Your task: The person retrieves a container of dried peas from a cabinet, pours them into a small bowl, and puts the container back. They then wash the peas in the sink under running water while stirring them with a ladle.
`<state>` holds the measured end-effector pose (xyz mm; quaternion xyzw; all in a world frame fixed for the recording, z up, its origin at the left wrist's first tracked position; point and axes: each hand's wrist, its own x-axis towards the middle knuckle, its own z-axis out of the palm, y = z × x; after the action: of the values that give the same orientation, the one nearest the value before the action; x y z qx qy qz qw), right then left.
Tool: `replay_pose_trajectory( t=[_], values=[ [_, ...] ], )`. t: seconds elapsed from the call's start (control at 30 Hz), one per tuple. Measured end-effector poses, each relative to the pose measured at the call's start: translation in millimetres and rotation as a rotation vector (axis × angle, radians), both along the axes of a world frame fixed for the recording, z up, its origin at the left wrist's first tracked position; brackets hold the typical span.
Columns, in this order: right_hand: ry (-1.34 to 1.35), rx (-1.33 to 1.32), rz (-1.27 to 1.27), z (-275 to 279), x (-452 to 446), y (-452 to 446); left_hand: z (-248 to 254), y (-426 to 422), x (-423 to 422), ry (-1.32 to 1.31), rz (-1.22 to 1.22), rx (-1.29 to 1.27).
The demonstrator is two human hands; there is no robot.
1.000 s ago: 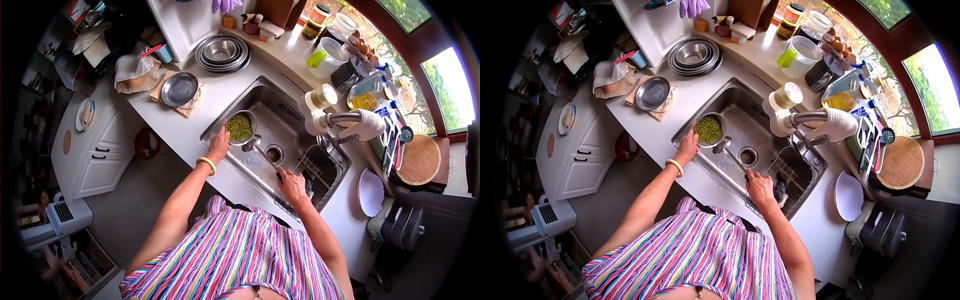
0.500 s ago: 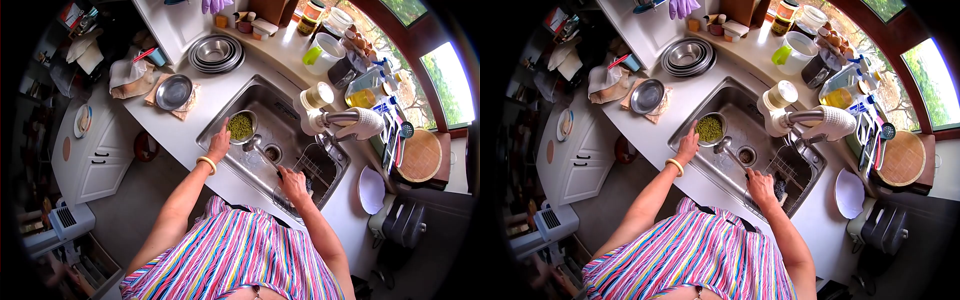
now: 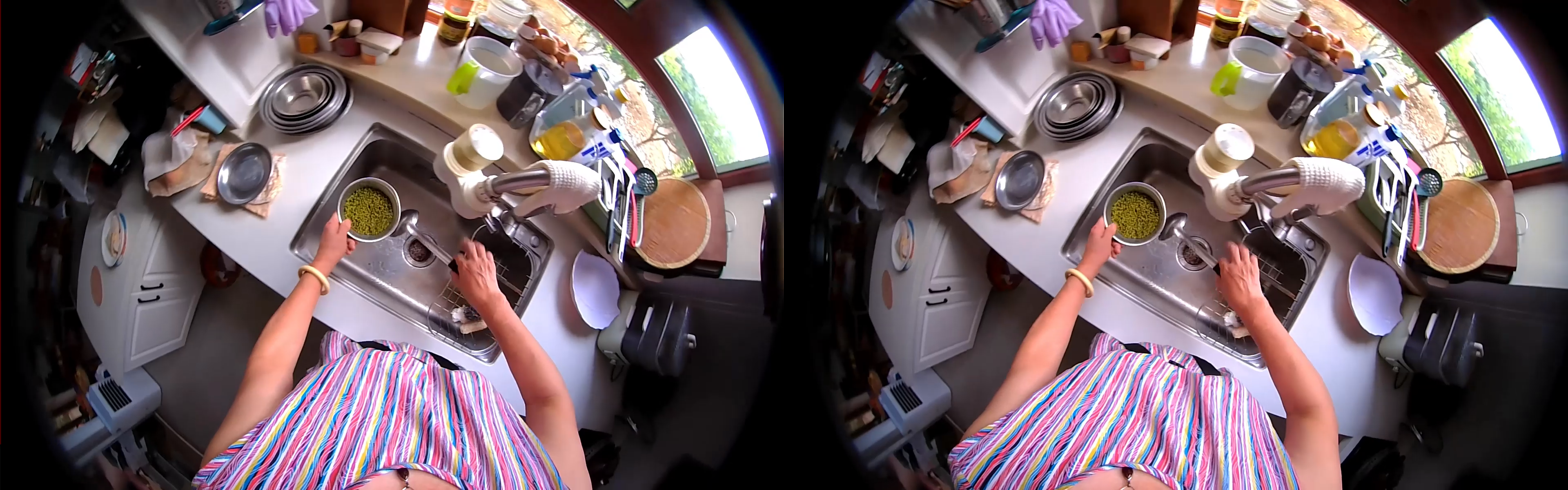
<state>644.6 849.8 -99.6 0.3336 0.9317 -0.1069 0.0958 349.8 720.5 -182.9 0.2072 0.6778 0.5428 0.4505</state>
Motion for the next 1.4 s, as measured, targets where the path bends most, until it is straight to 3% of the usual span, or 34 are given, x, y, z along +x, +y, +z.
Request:
replay_pose_trajectory(
  t=[0.07, 0.2, 0.37, 0.53, 0.7, 0.8, 0.93, 1.07, 1.4],
  values=[
    [0.158, 0.143, 0.05, 3, 3, 21, 4, 5, 9, -0.111, -0.016, 0.007],
    [0.271, 0.184, -0.038, -9, 4, 60, 21, 16, 34, -0.219, -0.109, -0.016],
    [0.041, 0.12, 0.013, -6, 8, 67, 24, 33, 60, -0.284, -0.193, 0.059],
    [0.034, 0.089, 0.14, -22, 29, 63, 34, 46, 72, -0.259, -0.228, 0.09],
    [0.099, 0.127, 0.17, 4, 28, 35, 37, 52, 73, -0.182, -0.271, 0.058],
    [-0.004, -0.096, -0.067, -1, 30, 15, 33, 52, 72, -0.155, -0.274, 0.05],
    [0.12, -0.135, -0.176, -10, 50, -7, 37, 49, 71, -0.133, -0.216, 0.044],
    [0.331, -0.099, -0.281, -10, 75, -31, 35, 43, 61, -0.119, -0.131, 0.023],
    [0.535, -0.009, -0.758, -20, 167, -116, 35, 42, 56, -0.149, -0.119, 0.044]
  ],
)
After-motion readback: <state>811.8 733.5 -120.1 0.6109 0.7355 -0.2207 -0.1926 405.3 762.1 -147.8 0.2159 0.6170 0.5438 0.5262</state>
